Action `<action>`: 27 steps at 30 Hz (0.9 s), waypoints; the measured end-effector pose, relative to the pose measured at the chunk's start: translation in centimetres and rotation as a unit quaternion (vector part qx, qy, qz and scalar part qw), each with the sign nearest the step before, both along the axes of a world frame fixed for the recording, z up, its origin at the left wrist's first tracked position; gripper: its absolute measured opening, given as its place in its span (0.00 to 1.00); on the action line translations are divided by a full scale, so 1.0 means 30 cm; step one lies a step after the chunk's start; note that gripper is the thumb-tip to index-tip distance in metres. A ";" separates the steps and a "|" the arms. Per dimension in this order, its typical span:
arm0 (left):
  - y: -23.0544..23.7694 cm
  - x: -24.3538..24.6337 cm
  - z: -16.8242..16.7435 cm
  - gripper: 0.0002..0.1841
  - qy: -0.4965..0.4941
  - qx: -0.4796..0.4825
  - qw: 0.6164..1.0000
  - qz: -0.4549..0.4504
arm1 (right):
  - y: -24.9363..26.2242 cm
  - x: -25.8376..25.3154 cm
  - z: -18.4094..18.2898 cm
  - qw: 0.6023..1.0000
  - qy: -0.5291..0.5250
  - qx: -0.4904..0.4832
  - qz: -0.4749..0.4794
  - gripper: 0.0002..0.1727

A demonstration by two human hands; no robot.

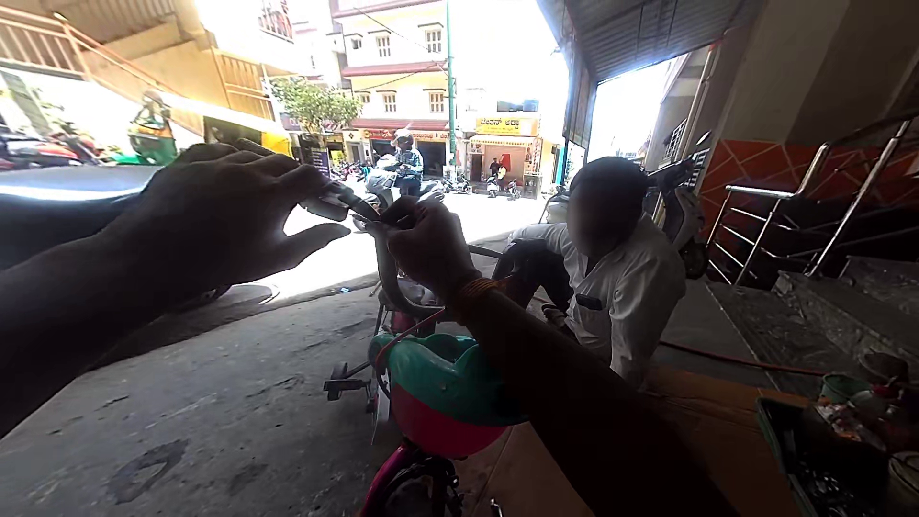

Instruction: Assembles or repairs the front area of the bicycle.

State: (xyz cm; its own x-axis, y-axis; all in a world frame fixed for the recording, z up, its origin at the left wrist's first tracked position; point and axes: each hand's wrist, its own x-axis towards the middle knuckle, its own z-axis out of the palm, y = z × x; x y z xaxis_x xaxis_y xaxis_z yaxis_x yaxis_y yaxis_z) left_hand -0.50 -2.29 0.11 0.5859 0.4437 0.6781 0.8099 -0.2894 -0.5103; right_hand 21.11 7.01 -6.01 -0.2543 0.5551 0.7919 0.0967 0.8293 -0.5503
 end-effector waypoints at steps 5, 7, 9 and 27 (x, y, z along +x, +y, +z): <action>-0.005 0.009 -0.006 0.27 -0.003 -0.005 1.000 -0.004 | -0.063 -0.038 0.032 0.991 -0.034 0.066 -0.110 0.06; -0.024 0.039 0.000 0.27 -0.019 -0.019 1.000 -0.002 | -0.185 0.006 0.077 0.986 -0.097 0.027 -0.133 0.04; -0.041 0.056 0.003 0.27 -0.032 -0.027 0.999 0.017 | -0.209 0.012 0.079 0.984 -0.108 0.049 -0.135 0.05; -0.014 0.043 -0.026 0.14 -0.060 -0.043 0.994 -0.079 | -0.197 -0.018 0.084 0.985 -0.090 0.066 -0.134 0.07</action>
State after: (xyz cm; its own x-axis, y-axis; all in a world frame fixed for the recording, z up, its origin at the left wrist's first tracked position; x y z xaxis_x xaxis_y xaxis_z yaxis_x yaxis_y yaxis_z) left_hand 0.81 -2.70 -0.66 0.5704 0.4130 0.7100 0.8044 -0.4558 -0.3810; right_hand 20.56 1.11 -3.48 -0.2549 0.5165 0.8175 0.4076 0.8240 -0.3936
